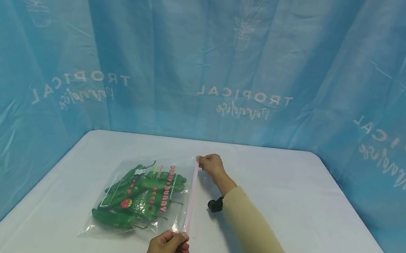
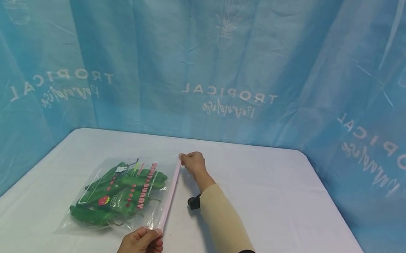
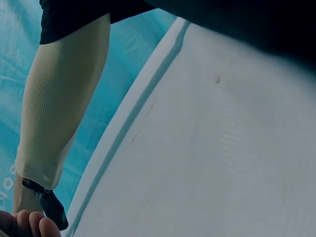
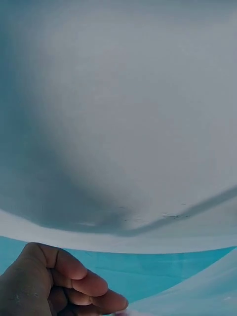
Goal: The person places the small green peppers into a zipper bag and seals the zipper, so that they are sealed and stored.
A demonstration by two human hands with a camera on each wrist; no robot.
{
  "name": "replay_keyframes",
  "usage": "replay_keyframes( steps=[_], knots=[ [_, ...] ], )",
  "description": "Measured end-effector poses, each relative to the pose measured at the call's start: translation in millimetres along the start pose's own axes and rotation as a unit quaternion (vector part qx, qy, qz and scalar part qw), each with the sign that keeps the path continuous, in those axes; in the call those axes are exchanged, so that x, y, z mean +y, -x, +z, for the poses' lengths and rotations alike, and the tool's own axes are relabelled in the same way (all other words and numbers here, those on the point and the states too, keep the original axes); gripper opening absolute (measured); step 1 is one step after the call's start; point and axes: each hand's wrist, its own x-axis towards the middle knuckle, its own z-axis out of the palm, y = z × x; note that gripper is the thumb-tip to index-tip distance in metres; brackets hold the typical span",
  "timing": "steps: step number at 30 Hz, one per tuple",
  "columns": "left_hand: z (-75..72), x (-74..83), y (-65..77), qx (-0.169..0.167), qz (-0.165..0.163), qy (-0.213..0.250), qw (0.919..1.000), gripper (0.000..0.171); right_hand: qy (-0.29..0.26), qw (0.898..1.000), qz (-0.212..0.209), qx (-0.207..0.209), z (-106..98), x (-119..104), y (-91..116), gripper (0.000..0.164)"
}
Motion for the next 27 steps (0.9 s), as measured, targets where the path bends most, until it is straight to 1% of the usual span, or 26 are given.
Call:
replay_keyframes(
  steps=[3, 6, 10, 14, 17, 19, 21, 23, 25, 27],
  knots=[
    [-0.1, -0.8, -1.1, -0.013, -0.006, 0.014, 0.9998, 0.023, 0.014, 1.0, -0.003, -0.012, -1.8, 3.3, -0.9, 0.031],
    [-1.4, -1.3, -2.5, -0.044, -0.02, 0.031, 0.9983, 0.029, 0.024, 0.999, -0.013, -0.031, -5.7, 4.5, 3.5, 0.035],
    [-4.4, -0.9, -3.8, -0.087, -0.05, 0.049, 0.9938, 0.039, 0.023, 0.997, -0.039, -0.055, -13.9, 5.0, 14.1, 0.036],
    [-7.3, -0.4, -3.9, -0.115, -0.072, 0.048, 0.9895, 0.043, 0.015, 0.995, -0.073, -0.059, -27.0, 2.9, 28.4, 0.032],
    [-9.0, 0.7, -3.0, -0.13, -0.083, 0.03, 0.9876, 0.043, 0.0, 0.993, -0.099, -0.06, -38.5, 0.6, 42.9, 0.027],
    [-10.8, 3.2, -1.9, -0.139, -0.086, 0.014, 0.9865, 0.042, -0.01, 0.992, -0.109, -0.06, -44.5, -0.9, 53.4, 0.024],
    [-12.1, 8.0, -1.6, -0.157, -0.072, -0.005, 0.985, 0.041, -0.015, 0.992, -0.115, -0.057, -49.6, -1.7, 63.3, 0.023],
    [-12.9, 15.8, -3.1, -0.171, -0.051, -0.019, 0.9837, 0.041, -0.014, 0.992, -0.117, -0.048, -54.1, -2.4, 72.5, 0.022],
    [-13.0, 26.6, -6.1, -0.178, -0.016, -0.033, 0.9833, 0.041, -0.008, 0.992, -0.116, -0.038, -57.6, -1.9, 79.9, 0.021],
    [-13.2, 38.8, -10.6, -0.168, 0.021, -0.051, 0.9842, 0.042, -0.001, 0.992, -0.119, -0.028, -60.4, -0.9, 86.7, 0.021]
  ],
)
